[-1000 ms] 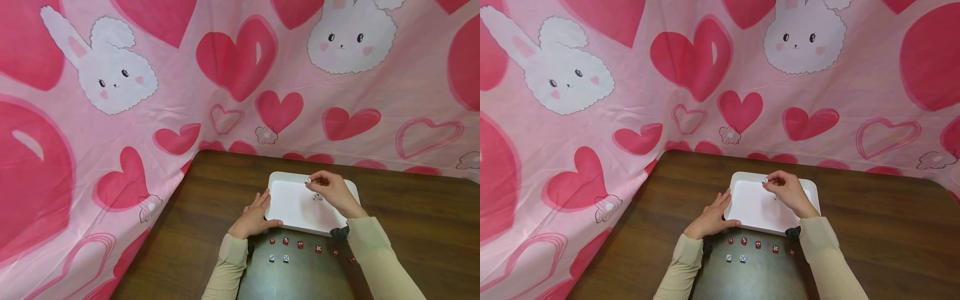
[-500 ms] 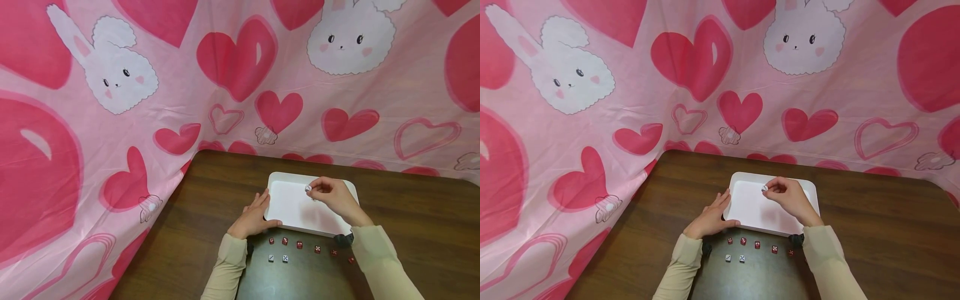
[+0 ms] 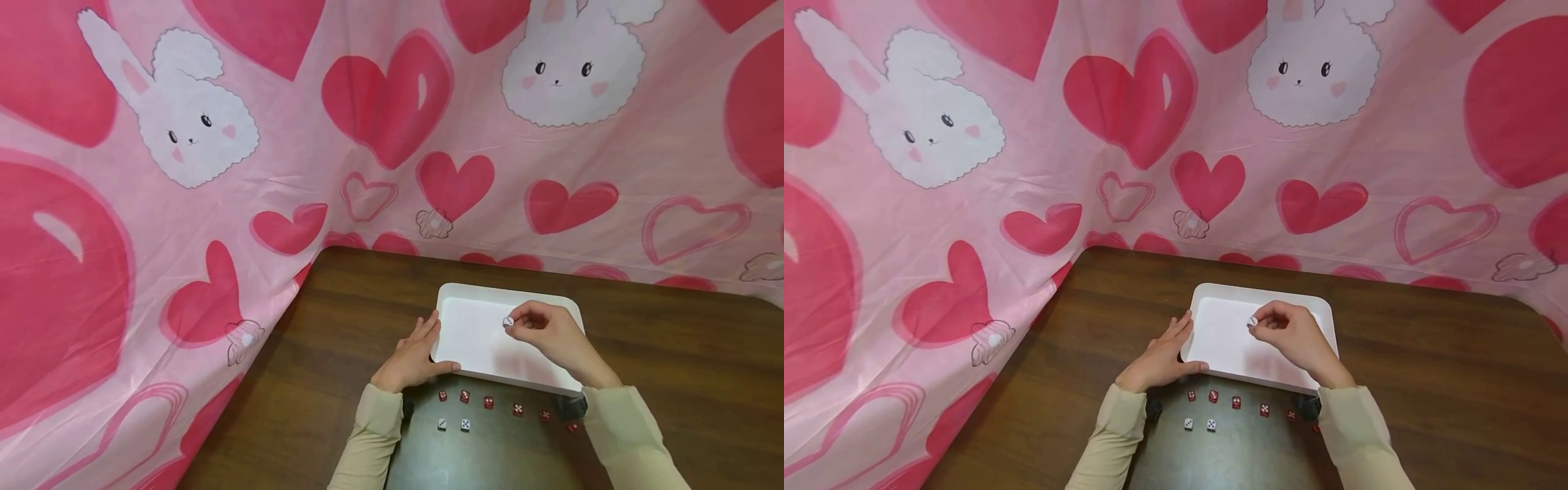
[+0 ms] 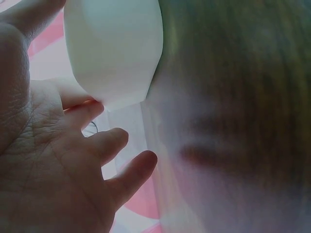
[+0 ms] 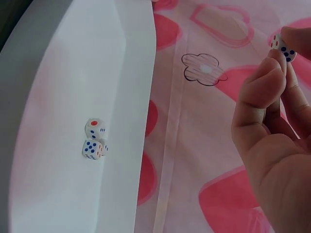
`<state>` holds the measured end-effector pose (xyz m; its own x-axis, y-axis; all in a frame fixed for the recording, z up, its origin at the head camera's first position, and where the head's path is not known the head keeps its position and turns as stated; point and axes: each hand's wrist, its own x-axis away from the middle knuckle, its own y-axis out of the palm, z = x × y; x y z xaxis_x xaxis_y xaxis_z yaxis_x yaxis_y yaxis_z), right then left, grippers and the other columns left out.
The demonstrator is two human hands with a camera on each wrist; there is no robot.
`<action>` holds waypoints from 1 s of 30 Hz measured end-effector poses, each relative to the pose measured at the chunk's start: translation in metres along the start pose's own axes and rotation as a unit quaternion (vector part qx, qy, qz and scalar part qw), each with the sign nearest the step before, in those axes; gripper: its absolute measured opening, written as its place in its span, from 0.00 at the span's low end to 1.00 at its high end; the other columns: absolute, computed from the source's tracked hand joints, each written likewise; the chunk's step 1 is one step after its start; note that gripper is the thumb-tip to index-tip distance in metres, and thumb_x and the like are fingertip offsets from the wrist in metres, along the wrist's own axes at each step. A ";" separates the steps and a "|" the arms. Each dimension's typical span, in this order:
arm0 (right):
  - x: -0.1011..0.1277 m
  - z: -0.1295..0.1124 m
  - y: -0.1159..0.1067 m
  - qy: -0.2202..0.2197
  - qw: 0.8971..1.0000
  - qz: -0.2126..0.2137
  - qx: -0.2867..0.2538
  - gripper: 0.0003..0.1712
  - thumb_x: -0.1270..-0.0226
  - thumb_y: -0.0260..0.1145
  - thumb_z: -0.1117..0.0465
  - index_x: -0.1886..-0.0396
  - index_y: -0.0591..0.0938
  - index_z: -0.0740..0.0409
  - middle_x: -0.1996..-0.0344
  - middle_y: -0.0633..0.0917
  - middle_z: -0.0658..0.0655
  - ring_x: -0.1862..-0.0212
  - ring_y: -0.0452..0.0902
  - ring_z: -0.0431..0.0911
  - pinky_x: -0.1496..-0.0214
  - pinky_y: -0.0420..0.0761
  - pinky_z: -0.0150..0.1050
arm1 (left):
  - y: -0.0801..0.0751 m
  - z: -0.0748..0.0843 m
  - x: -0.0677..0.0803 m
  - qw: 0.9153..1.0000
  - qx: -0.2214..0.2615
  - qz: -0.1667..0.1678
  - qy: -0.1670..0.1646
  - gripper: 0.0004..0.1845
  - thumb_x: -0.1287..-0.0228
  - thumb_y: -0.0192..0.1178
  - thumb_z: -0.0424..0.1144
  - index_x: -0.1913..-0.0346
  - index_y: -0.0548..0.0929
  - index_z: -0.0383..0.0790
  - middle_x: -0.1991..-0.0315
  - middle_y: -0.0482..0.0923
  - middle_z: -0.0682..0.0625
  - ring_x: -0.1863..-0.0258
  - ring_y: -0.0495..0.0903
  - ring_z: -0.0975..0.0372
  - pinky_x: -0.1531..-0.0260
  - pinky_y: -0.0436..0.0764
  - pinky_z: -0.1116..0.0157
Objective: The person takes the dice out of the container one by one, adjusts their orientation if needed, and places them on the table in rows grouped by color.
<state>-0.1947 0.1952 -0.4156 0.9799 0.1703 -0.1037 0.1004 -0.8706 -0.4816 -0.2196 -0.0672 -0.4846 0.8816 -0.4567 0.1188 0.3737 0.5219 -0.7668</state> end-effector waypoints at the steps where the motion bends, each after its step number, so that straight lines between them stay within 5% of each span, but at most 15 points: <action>1: 0.001 0.000 0.000 -0.001 1.000 -0.001 0.000 0.11 0.41 0.71 0.62 0.61 0.83 0.63 0.70 0.86 0.55 0.70 0.78 0.40 0.65 0.80 0.32 | 0.000 0.000 0.000 1.000 0.002 0.000 0.000 0.53 0.44 0.65 0.60 0.24 0.51 0.40 0.21 0.39 0.57 0.22 0.40 0.52 0.31 0.50 0.39; 30: 0.027 -0.004 0.010 -0.027 0.998 -0.022 0.058 0.06 0.45 0.72 0.62 0.69 0.83 0.56 0.78 0.81 0.48 0.74 0.74 0.35 0.69 0.75 0.30 | 0.001 0.000 -0.001 1.000 0.005 0.000 0.002 0.52 0.43 0.65 0.60 0.24 0.50 0.40 0.21 0.39 0.57 0.22 0.40 0.52 0.31 0.50 0.38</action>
<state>-0.1670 0.1888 -0.4198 0.9641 0.2343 -0.1252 0.1195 -0.8035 -0.5832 -0.2196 -0.0661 -0.4855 0.8805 -0.4598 0.1157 0.3762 0.5292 -0.7605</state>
